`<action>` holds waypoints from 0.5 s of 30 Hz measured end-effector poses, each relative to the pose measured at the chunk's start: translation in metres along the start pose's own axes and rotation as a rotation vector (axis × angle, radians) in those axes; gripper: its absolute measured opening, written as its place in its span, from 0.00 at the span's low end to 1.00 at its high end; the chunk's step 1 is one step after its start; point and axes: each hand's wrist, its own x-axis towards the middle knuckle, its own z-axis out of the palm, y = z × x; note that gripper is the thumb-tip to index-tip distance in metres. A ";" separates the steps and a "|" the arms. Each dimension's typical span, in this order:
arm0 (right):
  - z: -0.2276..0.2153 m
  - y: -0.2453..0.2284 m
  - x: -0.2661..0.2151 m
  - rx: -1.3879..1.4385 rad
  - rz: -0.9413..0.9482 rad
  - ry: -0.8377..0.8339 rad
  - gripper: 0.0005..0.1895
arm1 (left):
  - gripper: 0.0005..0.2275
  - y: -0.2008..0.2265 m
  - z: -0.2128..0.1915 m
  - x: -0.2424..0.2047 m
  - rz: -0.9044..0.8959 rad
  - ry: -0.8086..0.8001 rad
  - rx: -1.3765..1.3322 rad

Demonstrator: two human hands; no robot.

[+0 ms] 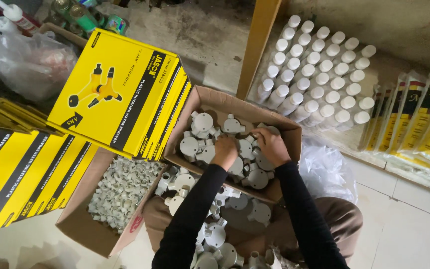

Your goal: Sorting and inspecting small white plastic sprayer components from a cardboard box while sitting on the floor

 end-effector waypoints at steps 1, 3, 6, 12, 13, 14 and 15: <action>-0.010 -0.009 -0.002 0.002 0.000 0.000 0.13 | 0.24 -0.001 -0.001 -0.007 -0.001 0.000 0.002; -0.028 -0.027 -0.017 0.093 -0.137 0.255 0.10 | 0.07 0.001 0.004 -0.030 0.055 0.755 -0.026; -0.049 -0.055 -0.061 0.287 -0.150 0.315 0.11 | 0.16 0.010 -0.084 -0.125 0.068 0.528 -0.171; -0.033 -0.020 -0.188 0.779 -0.052 0.406 0.11 | 0.06 0.004 -0.099 -0.290 0.184 0.799 -0.813; -0.030 -0.020 -0.204 0.779 -0.047 0.404 0.11 | 0.06 0.003 -0.085 -0.303 0.182 0.794 -0.815; -0.028 -0.018 -0.222 0.809 -0.030 0.362 0.12 | 0.07 0.004 -0.070 -0.317 0.173 0.843 -0.892; -0.026 -0.017 -0.239 0.840 -0.013 0.319 0.14 | 0.09 0.005 -0.055 -0.330 0.163 0.891 -0.968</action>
